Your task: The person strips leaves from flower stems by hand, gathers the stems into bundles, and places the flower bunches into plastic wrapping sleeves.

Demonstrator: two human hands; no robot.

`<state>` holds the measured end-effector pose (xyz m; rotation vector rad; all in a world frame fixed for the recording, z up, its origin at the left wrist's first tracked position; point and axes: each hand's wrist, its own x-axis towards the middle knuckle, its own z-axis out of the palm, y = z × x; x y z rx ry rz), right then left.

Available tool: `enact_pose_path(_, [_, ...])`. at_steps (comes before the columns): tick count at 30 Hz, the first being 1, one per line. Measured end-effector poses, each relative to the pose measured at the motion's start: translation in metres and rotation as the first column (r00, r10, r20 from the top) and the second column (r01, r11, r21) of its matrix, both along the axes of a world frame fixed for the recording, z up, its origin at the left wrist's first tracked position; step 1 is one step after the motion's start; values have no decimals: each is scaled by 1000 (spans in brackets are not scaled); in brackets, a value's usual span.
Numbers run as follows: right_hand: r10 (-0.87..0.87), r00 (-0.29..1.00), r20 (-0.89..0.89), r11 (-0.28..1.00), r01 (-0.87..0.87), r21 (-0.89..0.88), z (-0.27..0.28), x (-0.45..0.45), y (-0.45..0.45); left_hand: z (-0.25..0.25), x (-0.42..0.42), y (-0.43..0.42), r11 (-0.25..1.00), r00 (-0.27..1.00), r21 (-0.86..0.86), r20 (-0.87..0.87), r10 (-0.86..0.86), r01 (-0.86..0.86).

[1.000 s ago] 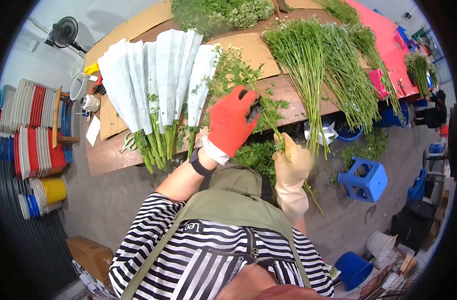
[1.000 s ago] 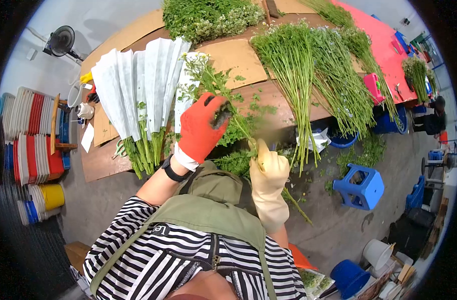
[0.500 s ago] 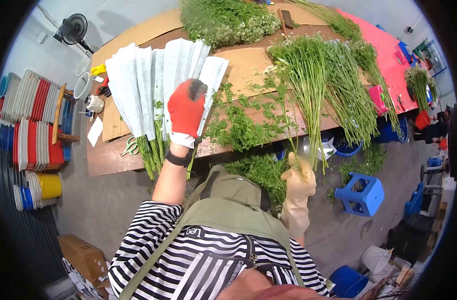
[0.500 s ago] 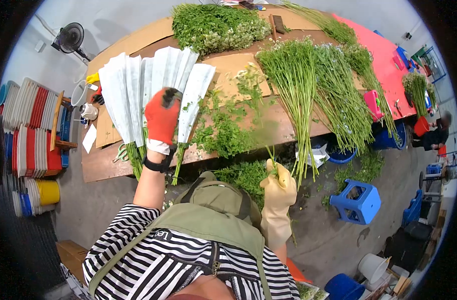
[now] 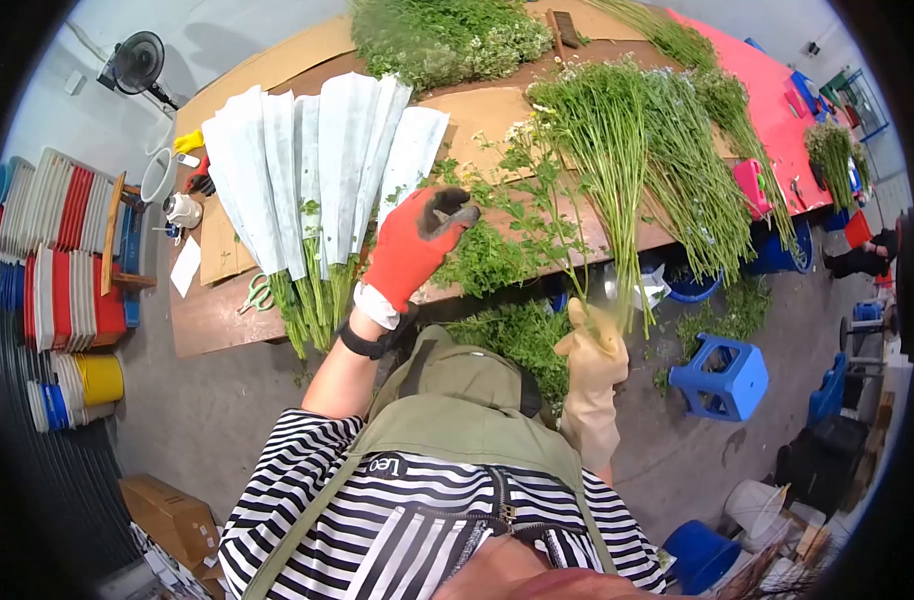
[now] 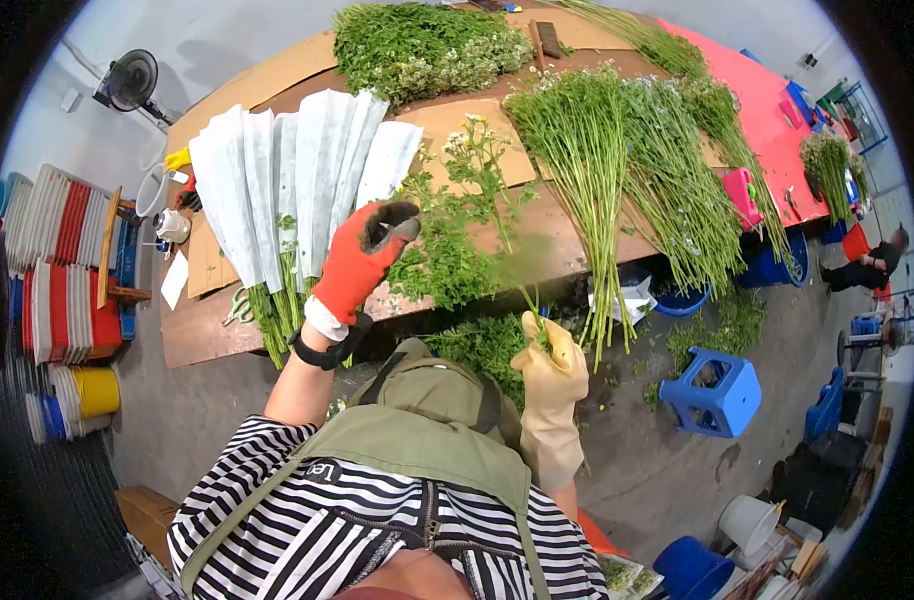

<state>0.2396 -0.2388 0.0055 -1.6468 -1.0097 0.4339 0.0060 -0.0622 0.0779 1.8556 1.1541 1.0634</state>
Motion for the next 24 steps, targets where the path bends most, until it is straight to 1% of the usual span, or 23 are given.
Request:
enact_pose_path(2, [5,998,-57,1000,-6,-25,11,-5,0,5,10,-4,997,1000,-76,25,18,-16])
enact_pose_path(3, [5,999,-44,1000,-6,-18,12,-7,0,5,13,-5,993,999,-113,36,30,-26])
enact_pose_path(5, [8,1000,-19,1000,-8,-4,14,-9,1,-2,19,-6,980,999,-201,55,0,11])
enact_pose_path(6, [21,999,-32,999,-22,-36,17,-10,1,-8,22,-5,970,998,-243,65,-13,29])
enact_pose_path(7, [32,998,-45,997,-35,-68,22,-12,1,-30,24,-2,966,989,-257,145,22,17])
enact_pose_path(8, [43,997,-59,994,-49,-100,24,-12,0,-63,27,3,962,973,-272,223,58,5])
enact_pose_path(10, [41,998,56,998,-38,-53,12,-11,1,-28,32,-5,938,932,-323,364,-2,128])
enact_pose_path(11, [36,993,112,999,-33,-30,7,-11,1,-35,34,-4,936,924,-338,381,39,100])
enact_pose_path(13, [34,999,5,999,-34,-41,6,-13,-1,-44,40,-4,927,903,-372,412,122,44])
enact_pose_path(14, [33,998,-49,998,-35,-46,5,-14,-2,-46,39,-4,945,935,-325,342,93,24])
enact_pose_path(16, [39,996,-74,985,-51,-166,13,-16,-6,-22,41,-8,974,981,-225,190,44,0])
enact_pose_path(17, [43,995,-87,973,-61,-225,17,-17,-8,-35,41,-5,995,989,-92,137,60,-48])
enact_pose_path(19, [40,983,-181,967,-83,-240,22,-20,-8,-53,43,-1,976,993,182,38,115,-120])
enact_pose_path(20, [38,973,-227,965,-95,-245,25,-22,-7,-60,39,-1,962,989,251,-69,130,-109])
enact_pose_path(21, [50,961,-271,965,-117,-235,30,-24,-7,-33,37,-5,944,973,317,-175,152,-91])
enact_pose_path(22, [63,948,-313,964,-139,-226,36,-25,-7,-19,35,-8,924,944,378,-276,180,-66])
enact_pose_path(23, [73,932,-356,964,-158,-215,40,-26,-8,-20,33,-4,892,947,410,-161,276,-190])
enact_pose_path(24, [11,919,-394,956,-125,-264,43,-28,-9,-20,31,6,850,931,426,-45,362,-310])
